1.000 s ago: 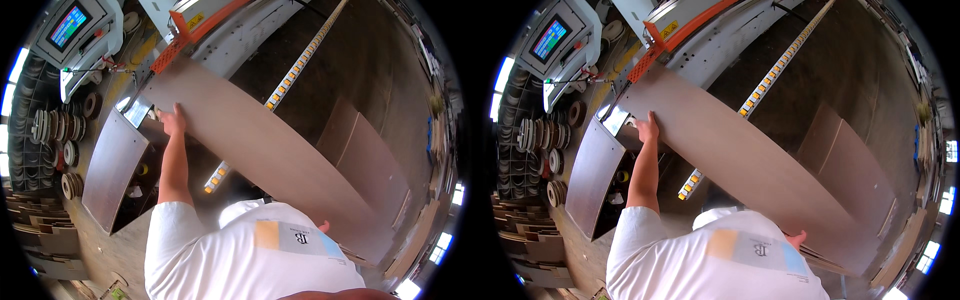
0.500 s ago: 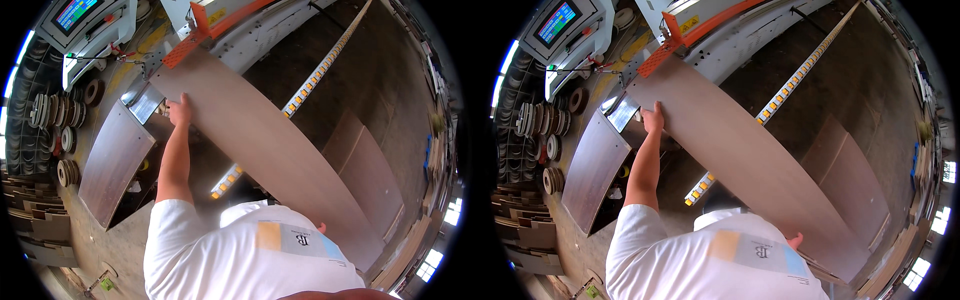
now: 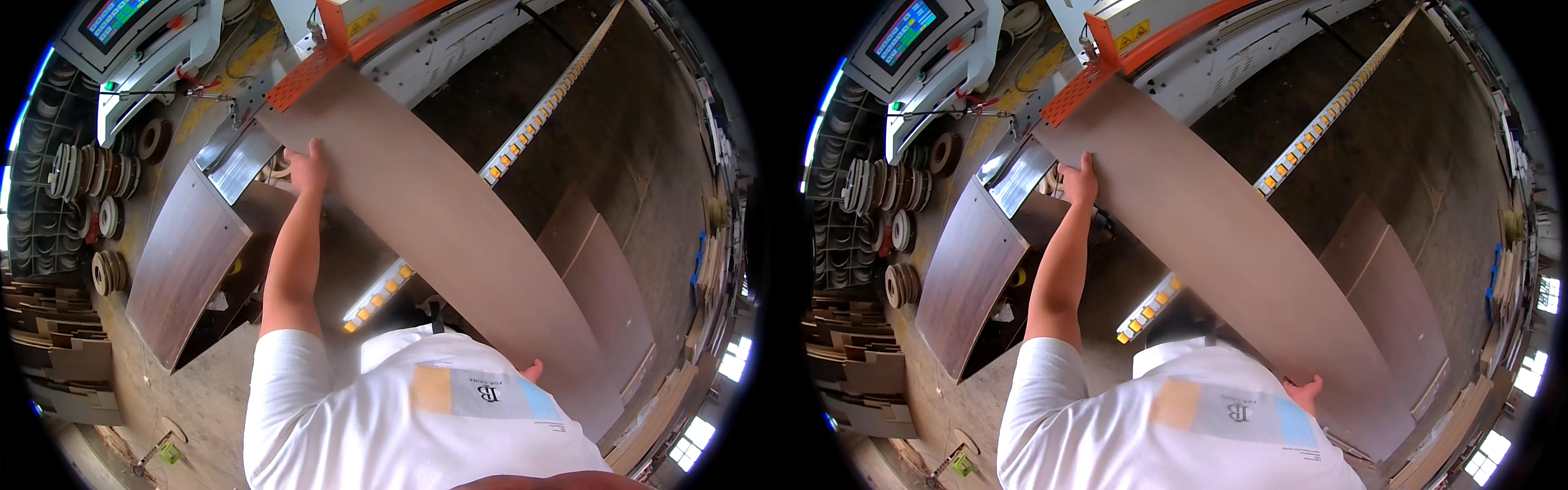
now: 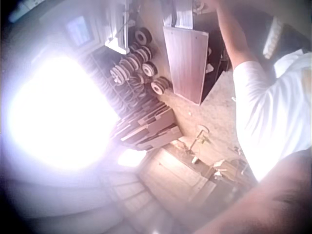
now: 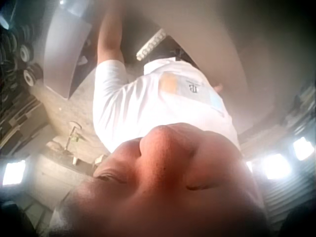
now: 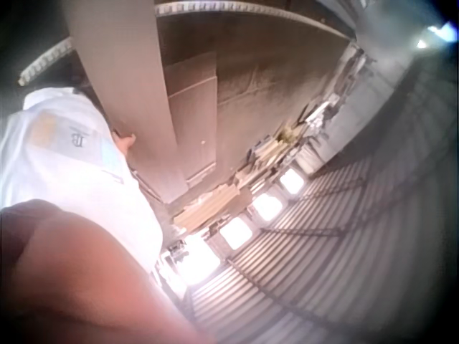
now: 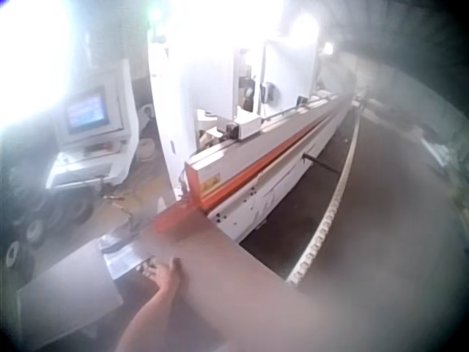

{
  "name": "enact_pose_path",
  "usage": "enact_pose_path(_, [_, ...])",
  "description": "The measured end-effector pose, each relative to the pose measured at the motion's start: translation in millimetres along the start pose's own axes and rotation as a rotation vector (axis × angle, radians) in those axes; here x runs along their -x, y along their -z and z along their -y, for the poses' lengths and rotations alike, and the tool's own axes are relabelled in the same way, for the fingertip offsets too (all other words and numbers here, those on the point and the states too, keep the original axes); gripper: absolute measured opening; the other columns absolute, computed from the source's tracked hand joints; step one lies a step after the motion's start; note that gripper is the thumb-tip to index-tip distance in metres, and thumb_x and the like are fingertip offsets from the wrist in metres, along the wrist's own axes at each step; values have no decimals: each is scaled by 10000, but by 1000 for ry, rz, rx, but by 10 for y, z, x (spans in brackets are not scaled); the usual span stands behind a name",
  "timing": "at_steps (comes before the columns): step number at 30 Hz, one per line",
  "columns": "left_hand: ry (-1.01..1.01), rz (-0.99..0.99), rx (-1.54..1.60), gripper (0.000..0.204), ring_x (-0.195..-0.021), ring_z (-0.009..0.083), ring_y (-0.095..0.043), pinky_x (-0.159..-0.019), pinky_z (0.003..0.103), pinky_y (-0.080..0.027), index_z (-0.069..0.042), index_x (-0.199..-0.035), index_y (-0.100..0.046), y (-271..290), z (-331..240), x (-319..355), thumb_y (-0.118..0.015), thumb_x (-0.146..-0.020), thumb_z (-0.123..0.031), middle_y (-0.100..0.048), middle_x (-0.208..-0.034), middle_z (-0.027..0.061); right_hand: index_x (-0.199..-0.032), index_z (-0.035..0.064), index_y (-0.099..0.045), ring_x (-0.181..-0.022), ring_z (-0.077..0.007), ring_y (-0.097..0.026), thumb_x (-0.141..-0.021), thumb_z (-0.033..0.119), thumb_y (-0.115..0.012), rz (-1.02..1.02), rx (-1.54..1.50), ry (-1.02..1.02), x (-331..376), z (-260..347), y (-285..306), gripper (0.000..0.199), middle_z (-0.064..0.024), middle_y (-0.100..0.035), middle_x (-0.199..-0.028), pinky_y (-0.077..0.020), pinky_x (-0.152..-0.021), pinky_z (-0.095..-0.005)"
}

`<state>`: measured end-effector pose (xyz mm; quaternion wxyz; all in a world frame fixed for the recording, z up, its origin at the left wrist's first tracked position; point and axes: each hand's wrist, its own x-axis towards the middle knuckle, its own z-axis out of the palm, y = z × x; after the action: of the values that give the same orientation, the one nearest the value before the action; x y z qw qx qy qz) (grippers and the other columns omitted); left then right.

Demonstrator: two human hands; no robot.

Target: The person repeatedly picks up large rectangular wood panels from a stack, carries them to a machine, places them on the machine's surface, and then returns to the stack. This cycle is repeated multiple times throughout the video.

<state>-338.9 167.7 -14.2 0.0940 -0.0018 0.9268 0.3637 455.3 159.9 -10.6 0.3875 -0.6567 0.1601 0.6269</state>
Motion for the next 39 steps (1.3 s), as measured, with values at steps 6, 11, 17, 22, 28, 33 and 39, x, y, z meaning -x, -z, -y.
enact_pose_path(6, [-7, 29, -11, 1000, -1183, 449, -611, -1002, 492, -464, 84, -1523, -207, -327, -383, -7, -567, -911, -619, -643, -1252, 297, -1322, 92, -557, -1188, -293, -585, -931, 472, -496, -208, -109, 153, 267, 82, -799, 549, -79, -595, -1333, -536, -922, -470])
enact_pose_path(11, [5, 32, 22, 928, -1156, 454, -624, -977, 512, -475, 70, -1500, -227, -592, -739, -34, -548, -934, -592, -650, -1226, 298, -1335, 96, -545, -1181, -284, -592, -930, 463, -526, -167, -111, 185, 84, 364, -1125, 547, -83, -594, -1322, -549, -915, -452])
enact_pose_path(17, [-65, 15, 2, 925, -1172, 469, -614, -986, 527, -483, 81, -1475, -225, -1104, -1126, -137, -561, -938, -594, -624, -1266, 313, -1402, 98, -475, -1235, -298, -556, -914, 485, -592, -45, -122, 231, -147, 636, -1362, 634, -128, -539, -1382, -520, -987, -454])
enact_pose_path(22, [-161, 78, -97, 974, -1151, 498, -619, -985, 521, -513, 196, -1353, -267, -1787, -1219, -463, -510, -949, -657, -588, -1259, 380, -1497, 98, -405, -1292, -300, -567, -1023, 443, -512, 84, 585, 414, -251, 458, -1160, 596, -186, -557, -1416, -508, -1010, -463])
enact_pose_path(28, [-156, 87, 27, 907, -1003, 431, -687, -818, 473, -572, 253, -1201, -407, -2358, -1483, -791, -608, -939, -592, -658, -1106, 341, -1156, 80, -646, -913, -135, -683, -956, 289, -676, 206, 1401, 528, 282, -595, -666, 292, -52, -734, -1013, -532, -761, -287])
enact_pose_path(33, [-100, 589, 356, 644, -695, 188, -580, -527, 330, -443, 64, -1337, -442, -2085, -1769, -230, -646, -967, -422, -641, -992, 154, -1128, 77, -663, -899, -157, -682, -923, 313, -692, 72, 1324, 286, 441, -1577, 530, 313, -51, -727, -982, -541, -774, -312])
enact_pose_path(39, [-667, 716, 399, 376, -739, 99, -531, -592, 256, -427, -15, -1336, -533, -1741, -1239, 1672, -599, -993, -154, -623, -945, 38, -1101, 107, -680, -907, -192, -686, -928, 317, -611, -202, 758, 64, 493, -1915, 1466, 282, -46, -717, -1019, -540, -762, -339])
